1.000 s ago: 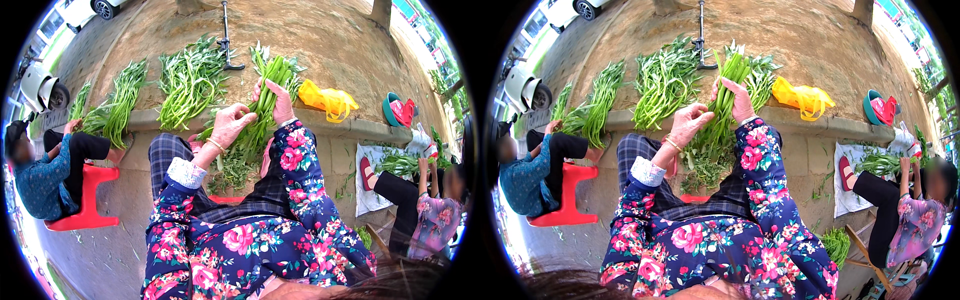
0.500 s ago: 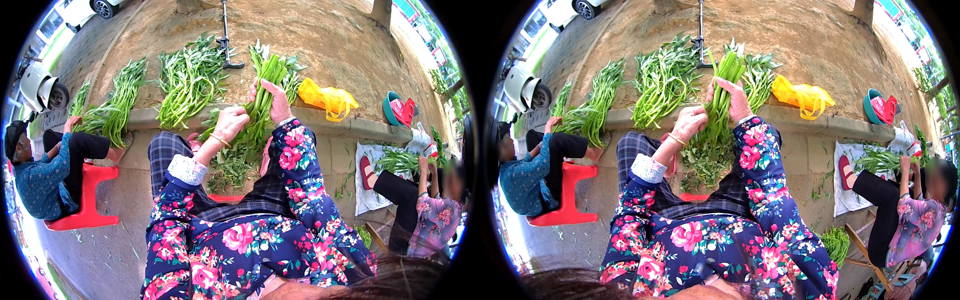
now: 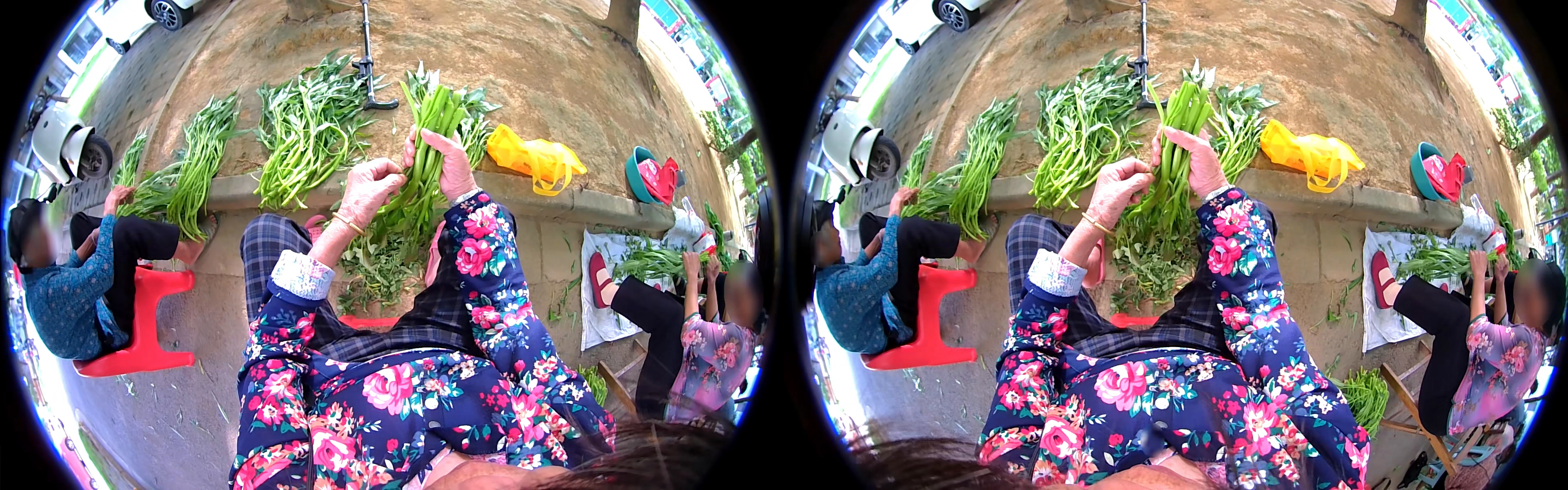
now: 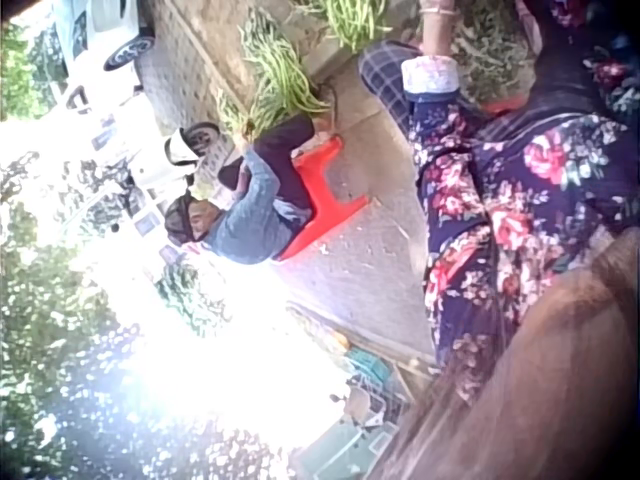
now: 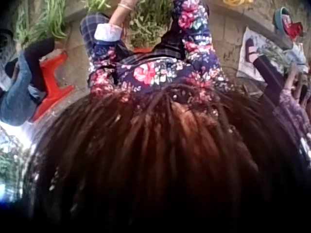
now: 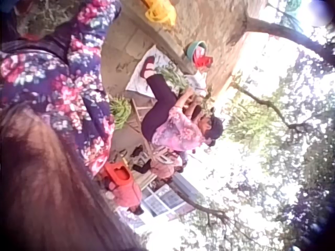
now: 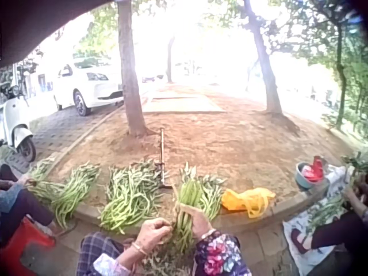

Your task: The person trims green leafy vegetables by hand, pulling leaves off stems and sorting them into a pile while sitting outdoors.

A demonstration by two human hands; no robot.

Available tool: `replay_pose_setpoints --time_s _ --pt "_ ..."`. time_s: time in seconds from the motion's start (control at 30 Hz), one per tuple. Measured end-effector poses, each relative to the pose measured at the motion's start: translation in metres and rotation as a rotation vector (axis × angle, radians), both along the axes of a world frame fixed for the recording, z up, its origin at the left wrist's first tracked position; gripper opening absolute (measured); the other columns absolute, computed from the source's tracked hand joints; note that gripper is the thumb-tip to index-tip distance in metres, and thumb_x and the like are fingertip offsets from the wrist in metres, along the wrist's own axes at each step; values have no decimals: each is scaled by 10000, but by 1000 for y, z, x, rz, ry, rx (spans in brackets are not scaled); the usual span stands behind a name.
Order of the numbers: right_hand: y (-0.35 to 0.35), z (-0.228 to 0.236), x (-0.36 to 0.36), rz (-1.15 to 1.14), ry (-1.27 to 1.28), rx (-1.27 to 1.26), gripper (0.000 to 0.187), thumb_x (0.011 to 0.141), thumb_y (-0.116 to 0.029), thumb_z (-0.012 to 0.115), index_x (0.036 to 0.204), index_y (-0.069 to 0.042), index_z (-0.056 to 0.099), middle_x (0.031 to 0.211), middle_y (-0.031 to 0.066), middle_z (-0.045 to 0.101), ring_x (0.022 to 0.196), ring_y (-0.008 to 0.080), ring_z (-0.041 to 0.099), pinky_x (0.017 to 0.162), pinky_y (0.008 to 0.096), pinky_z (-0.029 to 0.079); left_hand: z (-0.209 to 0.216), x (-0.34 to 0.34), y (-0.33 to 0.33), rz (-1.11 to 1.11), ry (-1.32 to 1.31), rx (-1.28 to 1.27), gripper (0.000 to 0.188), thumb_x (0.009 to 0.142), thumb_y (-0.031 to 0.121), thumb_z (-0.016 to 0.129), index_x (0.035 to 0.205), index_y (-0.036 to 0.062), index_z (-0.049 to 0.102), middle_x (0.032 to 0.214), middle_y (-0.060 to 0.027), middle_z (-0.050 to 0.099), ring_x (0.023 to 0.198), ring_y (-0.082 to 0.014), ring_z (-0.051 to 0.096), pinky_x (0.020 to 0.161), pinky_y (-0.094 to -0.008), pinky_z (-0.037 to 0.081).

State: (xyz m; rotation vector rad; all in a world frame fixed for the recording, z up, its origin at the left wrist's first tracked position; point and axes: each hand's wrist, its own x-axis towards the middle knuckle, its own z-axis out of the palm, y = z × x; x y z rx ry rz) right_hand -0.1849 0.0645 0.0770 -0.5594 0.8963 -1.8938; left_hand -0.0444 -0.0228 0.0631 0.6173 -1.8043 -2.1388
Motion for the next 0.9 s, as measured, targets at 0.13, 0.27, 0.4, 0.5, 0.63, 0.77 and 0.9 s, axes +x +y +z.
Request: replay_pose_setpoints --time_s 0.13,0.27,0.4,0.5,0.63,0.77,0.9 --pt "1 4 3 -14 41 16 168 817 -169 566 865 -9 540 688 73 573 598 169 570 544 277 467 -3 -2 -4 -12 -8 -90 76 766 91 607 812 33 623 621 36 554 503 -26 470 453 -155 363" --pt "2 8 9 -14 31 66 176 814 -172 569 873 -9 538 692 76 572 599 173 566 554 278 465 -3 -2 -2 82 92 -490 59 744 82 609 750 28 634 580 36 540 495 -31 465 458 -158 362" --pt "1 5 8 4 56 71 216 817 -196 563 892 2 523 702 86 558 621 186 554 590 291 459 -3 -2 -6 163 2 -196 45 712 68 625 711 22 627 565 11 545 453 -37 447 426 -163 345" --pt "1 -3 -1 23 25 19 222 824 -209 551 899 -3 514 717 91 546 645 193 543 626 307 451 0 4 -18 220 -53 137 54 708 71 617 681 24 619 566 -21 562 408 -50 439 379 -173 328" --pt "5 -4 -9 49 -63 -80 238 835 -232 535 917 -13 494 735 90 518 681 204 518 682 326 431 21 24 -16 -240 -5 18 141 767 107 575 692 2 631 606 -59 602 472 -93 536 476 -202 432" --pt "10 -5 -15 24 -155 -171 247 832 -245 544 904 -12 503 728 88 516 669 205 520 666 325 433 5 25 7 -482 -60 -298 189 762 203 641 747 15 648 621 -8 614 573 -75 536 559 -202 420" --pt "10 -5 -17 91 -192 -240 264 816 -259 557 901 -15 504 721 88 518 673 213 521 667 339 434 -3 20 5 8 123 -364 64 728 45 635 788 28 645 685 -9 606 606 -68 535 585 -213 444"
